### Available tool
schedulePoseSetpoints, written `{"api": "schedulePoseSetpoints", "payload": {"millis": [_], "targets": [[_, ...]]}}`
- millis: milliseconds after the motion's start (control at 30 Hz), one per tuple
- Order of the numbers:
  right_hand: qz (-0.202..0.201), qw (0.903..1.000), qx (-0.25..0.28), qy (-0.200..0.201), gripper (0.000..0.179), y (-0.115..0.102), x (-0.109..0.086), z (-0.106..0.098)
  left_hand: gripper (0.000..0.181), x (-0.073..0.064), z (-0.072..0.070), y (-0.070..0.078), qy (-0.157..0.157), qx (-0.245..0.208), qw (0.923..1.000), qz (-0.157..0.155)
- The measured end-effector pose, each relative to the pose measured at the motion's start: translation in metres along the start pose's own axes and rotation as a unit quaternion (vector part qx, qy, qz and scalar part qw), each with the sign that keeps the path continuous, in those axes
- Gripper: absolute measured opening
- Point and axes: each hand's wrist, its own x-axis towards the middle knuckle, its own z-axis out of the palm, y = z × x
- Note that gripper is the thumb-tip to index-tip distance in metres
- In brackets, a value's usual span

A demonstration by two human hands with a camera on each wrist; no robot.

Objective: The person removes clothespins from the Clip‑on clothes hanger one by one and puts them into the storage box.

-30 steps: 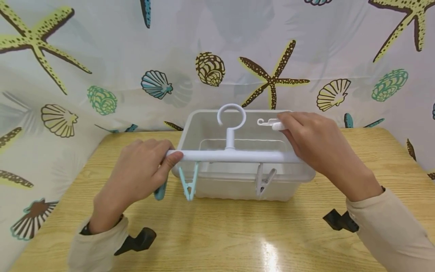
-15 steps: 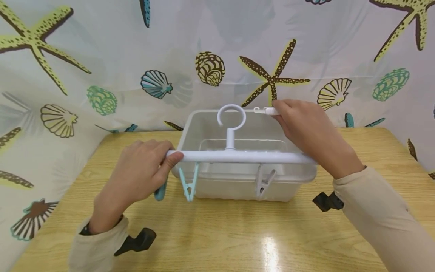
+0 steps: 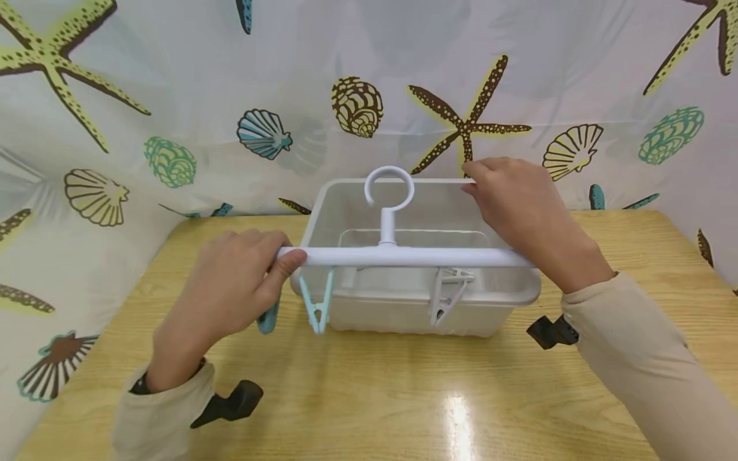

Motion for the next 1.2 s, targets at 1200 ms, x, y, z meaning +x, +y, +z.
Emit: {"api": "schedulePoseSetpoints", "payload": {"millis": [1200], "targets": [[0.151,0.8699,0.469,0.004,0.031,-0.055,-0.134,0.017,0.038,0.003,0.003,0.005,0.020,-0.005,0.9998,0.003]]}}
